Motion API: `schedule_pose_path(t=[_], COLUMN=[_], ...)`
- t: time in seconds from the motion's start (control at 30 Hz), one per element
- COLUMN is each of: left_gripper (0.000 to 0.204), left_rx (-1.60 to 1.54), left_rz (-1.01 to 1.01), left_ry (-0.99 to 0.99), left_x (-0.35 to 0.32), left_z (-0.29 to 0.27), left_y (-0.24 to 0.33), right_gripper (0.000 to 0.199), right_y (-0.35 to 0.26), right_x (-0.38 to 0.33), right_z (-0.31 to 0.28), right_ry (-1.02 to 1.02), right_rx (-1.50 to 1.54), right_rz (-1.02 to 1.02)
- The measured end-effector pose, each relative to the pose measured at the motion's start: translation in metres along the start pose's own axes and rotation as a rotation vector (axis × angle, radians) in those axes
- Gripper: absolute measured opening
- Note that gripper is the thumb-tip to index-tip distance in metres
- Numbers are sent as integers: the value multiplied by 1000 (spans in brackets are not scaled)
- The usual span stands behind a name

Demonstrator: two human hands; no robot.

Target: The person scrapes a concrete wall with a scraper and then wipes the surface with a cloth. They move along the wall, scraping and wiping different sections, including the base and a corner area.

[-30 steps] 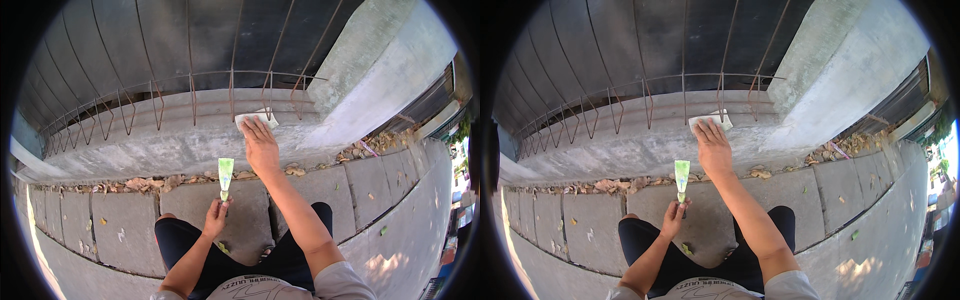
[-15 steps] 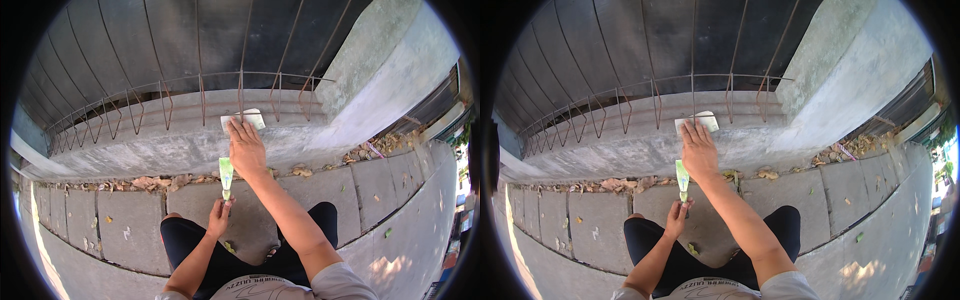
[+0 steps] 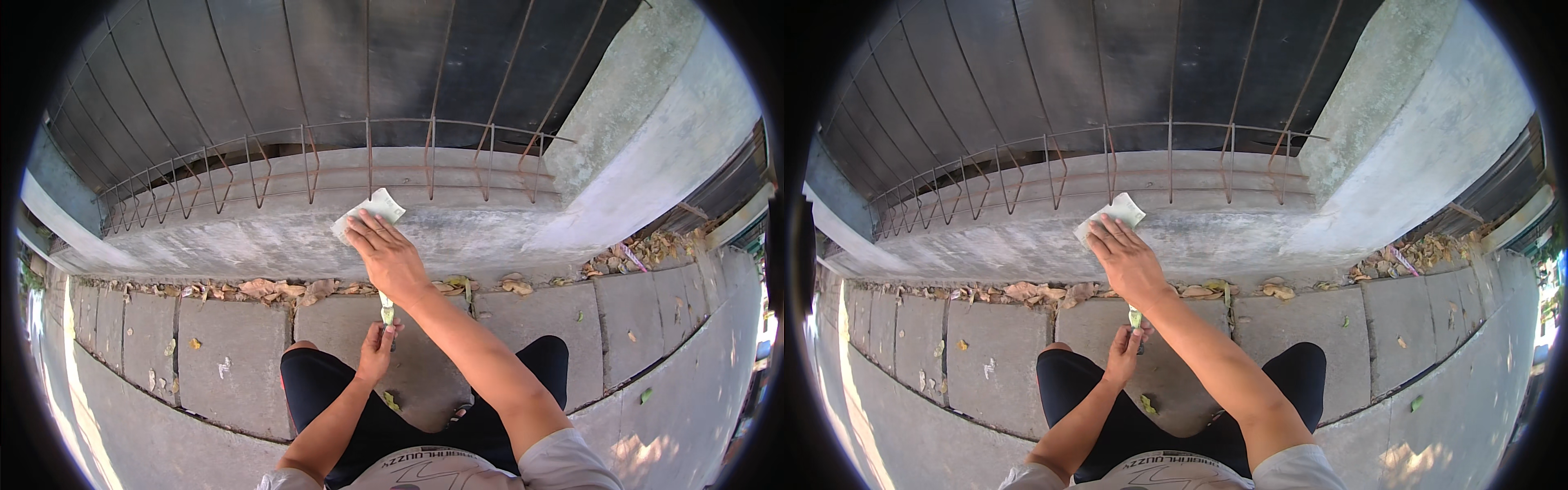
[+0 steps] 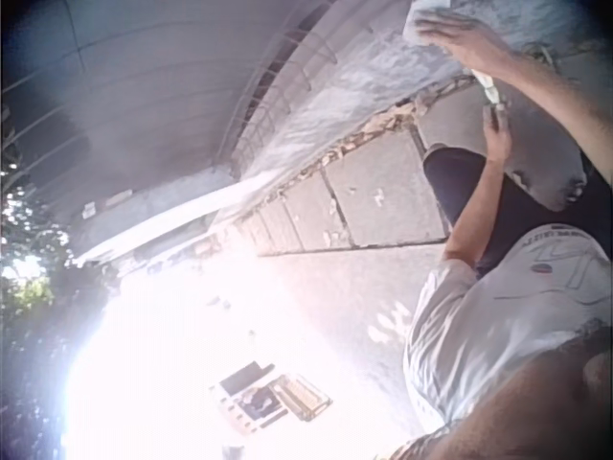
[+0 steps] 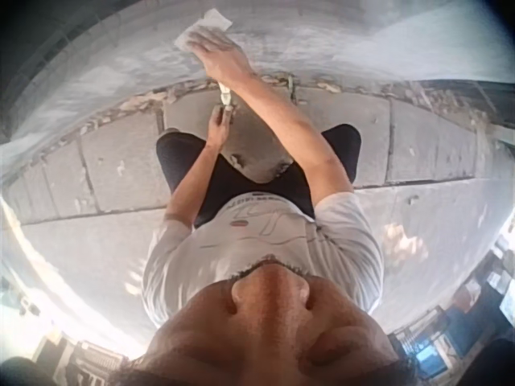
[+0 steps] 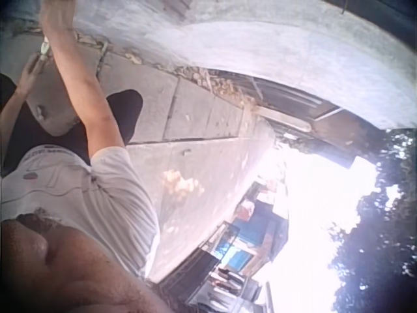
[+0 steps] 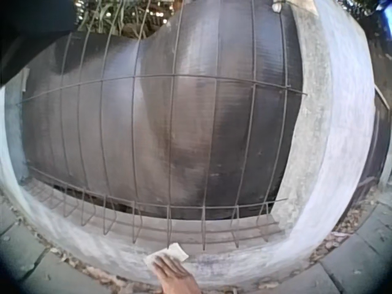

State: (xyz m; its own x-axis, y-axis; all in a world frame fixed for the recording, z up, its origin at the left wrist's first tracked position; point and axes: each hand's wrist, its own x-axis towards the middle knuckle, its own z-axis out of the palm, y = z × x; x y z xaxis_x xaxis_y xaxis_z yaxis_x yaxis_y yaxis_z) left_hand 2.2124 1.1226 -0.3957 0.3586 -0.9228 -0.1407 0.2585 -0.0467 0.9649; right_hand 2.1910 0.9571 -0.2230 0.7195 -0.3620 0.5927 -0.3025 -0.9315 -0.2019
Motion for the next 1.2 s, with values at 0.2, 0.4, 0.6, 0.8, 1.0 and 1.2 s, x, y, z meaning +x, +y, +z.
schedule_pose_path(t=[0.2, 0.4, 0.6, 0.8, 1.0, 1.2], left_gripper=[23, 27, 29, 29, 30, 28], left_rx=[-41, -65, -112, 5, 248, 481], left_rz=[-45, -102, -211, -171, -325, -8], left_ry=[55, -26, -185, -311, -353, -78], left_x=[2, -2, -3, -4, -2, -1], left_z=[2, 4, 9, 13, 15, 24], left_y=[0, 6, 8, 8, 10, 8], right_gripper=[24, 19, 25, 26, 27, 28], right_y=[53, 58, 48, 38, 48, 40], right_x=[-60, -124, -198, -214, -223, -233], right_z=[-70, -90, -19, -2, 11, 25], right_ry=[193, 159, -485, -593, -555, -255], right_rx=[-209, 38, 606, 805, 741, 543], right_rz=[219, 722, 1081, 930, 874, 909])
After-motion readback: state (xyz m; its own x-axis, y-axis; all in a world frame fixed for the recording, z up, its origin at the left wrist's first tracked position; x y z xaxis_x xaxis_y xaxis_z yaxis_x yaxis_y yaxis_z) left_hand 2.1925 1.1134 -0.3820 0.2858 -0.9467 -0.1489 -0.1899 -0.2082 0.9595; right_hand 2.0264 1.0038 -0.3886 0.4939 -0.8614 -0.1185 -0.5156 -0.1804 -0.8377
